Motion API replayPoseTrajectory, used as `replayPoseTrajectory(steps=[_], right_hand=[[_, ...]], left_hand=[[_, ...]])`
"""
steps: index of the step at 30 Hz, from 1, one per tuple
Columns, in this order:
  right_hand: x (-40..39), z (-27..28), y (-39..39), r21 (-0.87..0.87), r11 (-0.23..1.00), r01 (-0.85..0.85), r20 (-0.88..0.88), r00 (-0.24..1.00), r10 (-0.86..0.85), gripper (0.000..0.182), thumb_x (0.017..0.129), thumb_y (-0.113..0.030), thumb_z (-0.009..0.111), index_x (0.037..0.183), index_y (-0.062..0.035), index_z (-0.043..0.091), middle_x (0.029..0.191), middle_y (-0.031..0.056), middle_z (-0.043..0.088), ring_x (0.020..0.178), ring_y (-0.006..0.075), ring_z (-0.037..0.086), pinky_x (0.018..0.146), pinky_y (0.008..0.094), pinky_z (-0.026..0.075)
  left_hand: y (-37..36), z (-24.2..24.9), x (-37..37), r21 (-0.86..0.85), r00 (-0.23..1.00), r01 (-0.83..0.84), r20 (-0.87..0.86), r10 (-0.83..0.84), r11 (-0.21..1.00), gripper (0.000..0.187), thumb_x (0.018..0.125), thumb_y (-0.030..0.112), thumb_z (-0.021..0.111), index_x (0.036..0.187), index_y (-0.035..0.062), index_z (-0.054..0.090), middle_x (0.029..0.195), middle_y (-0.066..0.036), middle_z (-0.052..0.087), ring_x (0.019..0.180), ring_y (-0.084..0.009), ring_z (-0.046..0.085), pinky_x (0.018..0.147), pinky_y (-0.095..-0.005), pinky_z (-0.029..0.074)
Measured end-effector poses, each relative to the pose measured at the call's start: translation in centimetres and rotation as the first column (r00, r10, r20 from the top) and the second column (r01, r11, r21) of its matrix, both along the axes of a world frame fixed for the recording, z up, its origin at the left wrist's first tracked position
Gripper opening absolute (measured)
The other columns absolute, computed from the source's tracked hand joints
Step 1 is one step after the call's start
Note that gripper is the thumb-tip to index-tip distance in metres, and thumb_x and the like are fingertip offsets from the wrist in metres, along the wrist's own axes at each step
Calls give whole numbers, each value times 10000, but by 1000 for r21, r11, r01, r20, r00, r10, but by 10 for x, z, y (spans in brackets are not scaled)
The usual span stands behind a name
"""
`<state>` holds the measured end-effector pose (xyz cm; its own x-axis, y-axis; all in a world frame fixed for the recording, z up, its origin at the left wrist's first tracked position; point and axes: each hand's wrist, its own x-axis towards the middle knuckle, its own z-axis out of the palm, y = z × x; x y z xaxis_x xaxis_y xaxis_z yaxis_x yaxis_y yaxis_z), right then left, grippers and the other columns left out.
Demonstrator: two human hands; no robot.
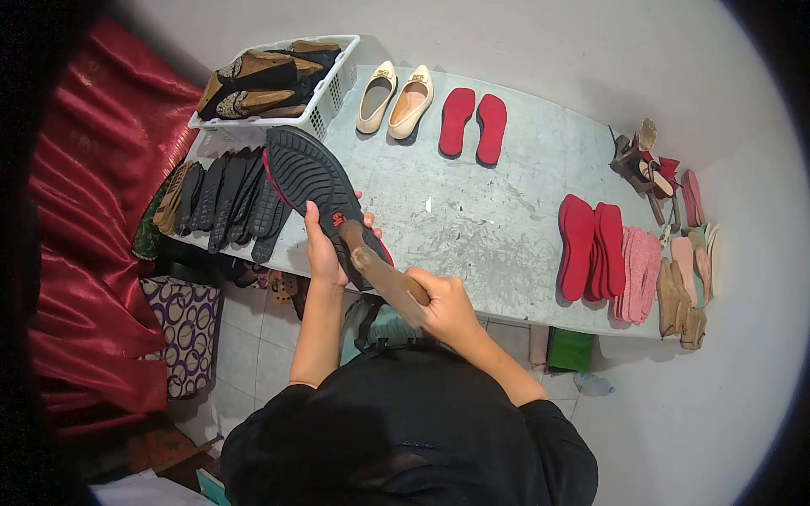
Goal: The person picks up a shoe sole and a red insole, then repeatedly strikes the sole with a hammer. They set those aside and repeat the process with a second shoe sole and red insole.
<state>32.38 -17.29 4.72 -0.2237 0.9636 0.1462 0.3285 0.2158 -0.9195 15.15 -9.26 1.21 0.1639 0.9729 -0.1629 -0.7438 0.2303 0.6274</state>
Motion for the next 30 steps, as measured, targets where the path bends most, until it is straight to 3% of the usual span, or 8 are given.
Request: replayPoseTrajectory(steps=[7,10,14,16,20,22,25,30], right_hand=[[7,-3,-6,-41,995,-91,-106,991,86,185,787,-193,619,785,-20,552,542,122,479,458,141,469,468,272,385],[11,-3,-6,-57,990,-126,56,990,129,173,777,-179,619,798,-17,563,543,111,479,475,115,483,475,266,387],[15,5,-9,-129,976,-174,-158,975,153,152,765,-161,615,813,-23,575,551,99,500,480,115,482,474,263,386],[19,1,-5,-102,983,-153,56,986,160,122,762,-132,617,809,-25,581,563,82,531,484,121,480,477,255,391],[20,-4,-7,-97,987,-125,46,990,130,142,770,-156,617,802,-23,580,549,91,508,477,126,466,475,257,385],[22,4,-14,-124,987,-98,-163,984,77,173,778,-189,615,789,-23,570,533,108,476,467,130,435,465,268,372],[31,-7,-13,-131,987,-92,41,994,98,153,772,-159,618,770,-17,562,533,101,476,470,111,409,460,276,363],[35,1,-17,-152,983,-108,-44,994,102,158,773,-161,615,764,-14,559,536,101,456,483,98,392,457,268,352]], left_hand=[[2,8,-9,16,996,-91,-5,91,996,690,862,629,270,1098,11,465,716,-125,530,629,-237,537,604,-354,475],[3,10,-9,27,993,-117,17,116,993,691,865,621,265,1099,4,471,710,-127,539,618,-245,555,592,-348,483],[-1,13,-13,30,990,-140,6,140,990,672,868,613,276,1091,8,465,707,-129,520,637,-237,525,608,-357,473],[-1,17,-12,48,987,-157,35,156,986,658,872,606,279,1079,11,466,710,-125,510,655,-224,505,619,-370,466],[3,8,-14,89,987,-153,-33,156,984,658,873,605,279,1083,9,465,713,-128,508,655,-222,499,626,-371,466],[2,9,-14,55,983,-180,30,178,982,654,874,601,283,1084,8,463,715,-133,507,648,-228,500,630,-367,466],[3,12,-16,62,976,-217,-5,218,974,650,874,599,290,1084,9,462,716,-136,506,648,-233,496,631,-367,464],[2,14,-14,56,977,-203,71,199,978,646,871,601,304,1083,11,459,719,-132,503,651,-232,491,625,-371,461]])
